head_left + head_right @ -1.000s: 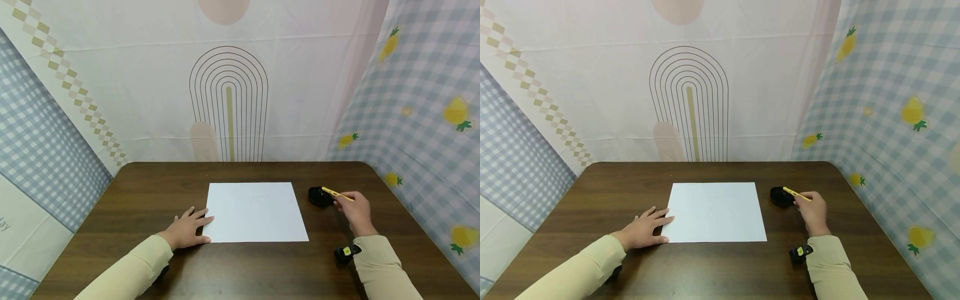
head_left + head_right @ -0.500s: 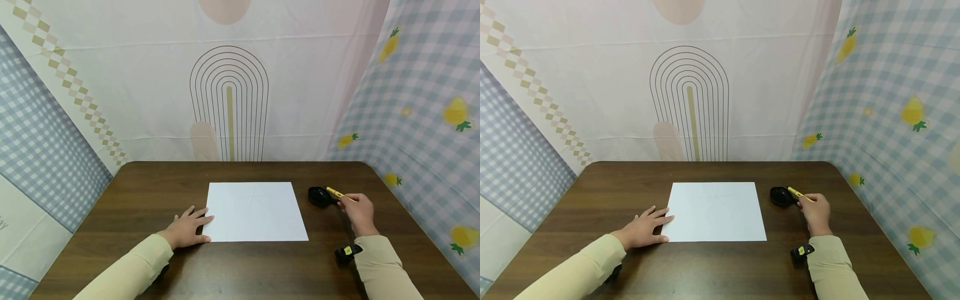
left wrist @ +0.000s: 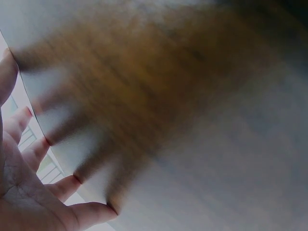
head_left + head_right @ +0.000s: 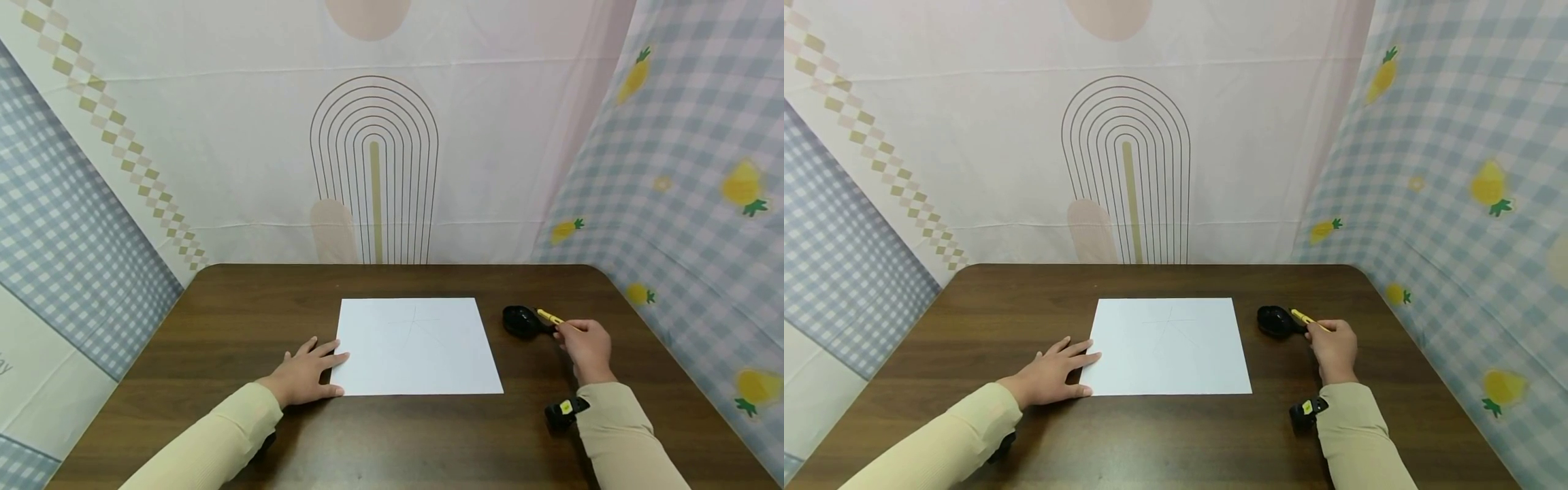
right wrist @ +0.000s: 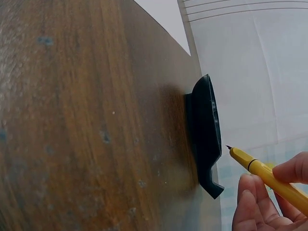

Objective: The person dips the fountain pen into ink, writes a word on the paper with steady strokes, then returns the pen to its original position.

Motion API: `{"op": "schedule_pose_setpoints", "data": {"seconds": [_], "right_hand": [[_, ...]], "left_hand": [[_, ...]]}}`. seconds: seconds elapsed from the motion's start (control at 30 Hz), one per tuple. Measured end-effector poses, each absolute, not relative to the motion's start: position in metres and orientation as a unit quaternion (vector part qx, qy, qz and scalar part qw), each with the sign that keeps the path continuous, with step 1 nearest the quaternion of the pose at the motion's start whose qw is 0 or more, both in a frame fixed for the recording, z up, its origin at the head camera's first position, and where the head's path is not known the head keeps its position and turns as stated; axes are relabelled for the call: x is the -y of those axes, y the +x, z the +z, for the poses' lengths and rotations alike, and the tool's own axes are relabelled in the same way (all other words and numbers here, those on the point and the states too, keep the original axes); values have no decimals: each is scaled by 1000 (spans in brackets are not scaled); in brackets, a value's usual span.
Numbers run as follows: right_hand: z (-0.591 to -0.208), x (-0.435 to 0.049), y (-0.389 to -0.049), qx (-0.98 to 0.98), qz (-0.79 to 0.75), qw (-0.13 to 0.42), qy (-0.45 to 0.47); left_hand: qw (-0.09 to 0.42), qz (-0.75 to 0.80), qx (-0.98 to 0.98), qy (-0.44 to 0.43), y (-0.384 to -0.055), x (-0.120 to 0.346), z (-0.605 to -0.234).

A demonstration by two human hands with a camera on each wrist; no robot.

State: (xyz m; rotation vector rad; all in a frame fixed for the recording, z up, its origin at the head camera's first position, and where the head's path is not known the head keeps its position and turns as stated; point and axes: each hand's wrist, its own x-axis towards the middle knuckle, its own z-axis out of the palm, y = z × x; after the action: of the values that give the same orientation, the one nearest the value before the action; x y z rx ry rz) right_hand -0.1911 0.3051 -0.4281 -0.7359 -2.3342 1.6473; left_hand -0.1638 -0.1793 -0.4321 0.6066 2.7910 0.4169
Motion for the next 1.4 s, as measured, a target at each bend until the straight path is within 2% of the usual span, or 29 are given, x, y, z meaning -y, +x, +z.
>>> {"op": "schedule_pose_setpoints", "data": {"seconds": [0.87, 1.4], "right_hand": [[-435, -312, -192, 770, 579, 60, -260], [-439, -315, -191, 810, 531, 40, -246]], "left_hand": [[128, 148, -958, 211, -163, 179, -430], [130, 148, -958, 207, -163, 178, -430]]}}
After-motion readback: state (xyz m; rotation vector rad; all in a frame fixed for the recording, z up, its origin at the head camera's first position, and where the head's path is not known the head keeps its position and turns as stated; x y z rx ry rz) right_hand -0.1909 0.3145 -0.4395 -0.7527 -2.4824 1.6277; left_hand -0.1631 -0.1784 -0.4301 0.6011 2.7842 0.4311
